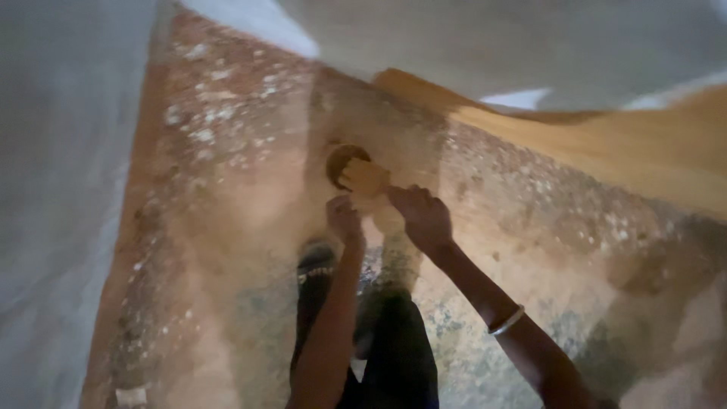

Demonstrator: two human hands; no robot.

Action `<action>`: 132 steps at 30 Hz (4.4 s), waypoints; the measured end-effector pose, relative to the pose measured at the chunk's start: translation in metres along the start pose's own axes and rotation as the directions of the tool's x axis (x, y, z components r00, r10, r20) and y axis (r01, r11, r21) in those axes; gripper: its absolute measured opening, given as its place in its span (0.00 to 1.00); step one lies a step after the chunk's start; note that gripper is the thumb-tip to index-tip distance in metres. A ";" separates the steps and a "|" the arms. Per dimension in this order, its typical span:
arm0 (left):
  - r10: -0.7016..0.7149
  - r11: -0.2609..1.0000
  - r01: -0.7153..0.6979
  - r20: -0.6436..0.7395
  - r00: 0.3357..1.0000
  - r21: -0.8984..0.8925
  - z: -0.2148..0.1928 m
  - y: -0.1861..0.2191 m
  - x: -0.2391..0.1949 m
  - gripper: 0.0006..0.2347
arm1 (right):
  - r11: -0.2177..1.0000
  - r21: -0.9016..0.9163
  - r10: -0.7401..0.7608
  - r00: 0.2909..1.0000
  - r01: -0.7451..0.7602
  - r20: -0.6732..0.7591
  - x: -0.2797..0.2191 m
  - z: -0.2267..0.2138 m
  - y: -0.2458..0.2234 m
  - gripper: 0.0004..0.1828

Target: The person paints a wall with a yellowish paint using a brush. They repeatedly dip the brush into a small container on the floor to reload paint and continue applying it to the upper section of the wall.

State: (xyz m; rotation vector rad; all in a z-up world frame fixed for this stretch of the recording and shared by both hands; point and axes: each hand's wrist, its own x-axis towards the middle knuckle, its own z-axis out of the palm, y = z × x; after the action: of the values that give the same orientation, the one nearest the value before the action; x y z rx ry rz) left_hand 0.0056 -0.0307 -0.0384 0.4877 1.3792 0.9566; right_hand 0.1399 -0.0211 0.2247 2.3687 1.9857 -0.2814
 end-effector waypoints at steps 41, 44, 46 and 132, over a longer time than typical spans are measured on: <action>0.063 0.996 -0.058 -0.073 0.995 0.073 0.004 0.018 -0.004 0.04 | 0.808 0.489 0.277 0.945 -0.328 0.175 -0.041 0.017 0.020 0.18; 0.159 0.985 -0.152 -0.084 0.984 0.078 0.009 0.015 -0.004 0.04 | 0.797 0.521 0.280 0.951 -0.305 0.129 -0.053 0.009 0.030 0.18; 0.115 0.974 -0.082 -0.150 0.982 0.213 0.013 0.013 0.000 0.03 | 0.756 0.566 0.330 0.938 -0.329 0.105 -0.047 0.006 0.029 0.19; 0.458 -0.422 -0.905 0.851 -0.258 -0.048 0.353 0.428 -0.251 0.40 | -0.131 0.981 0.810 0.587 0.140 0.025 -0.121 -0.260 0.108 0.20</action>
State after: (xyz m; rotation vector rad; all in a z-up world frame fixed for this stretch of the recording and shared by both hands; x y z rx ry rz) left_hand 0.2447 0.0899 0.5088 2.7785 0.3242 1.1070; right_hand 0.2550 -0.1204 0.4905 4.4422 0.5121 -1.5048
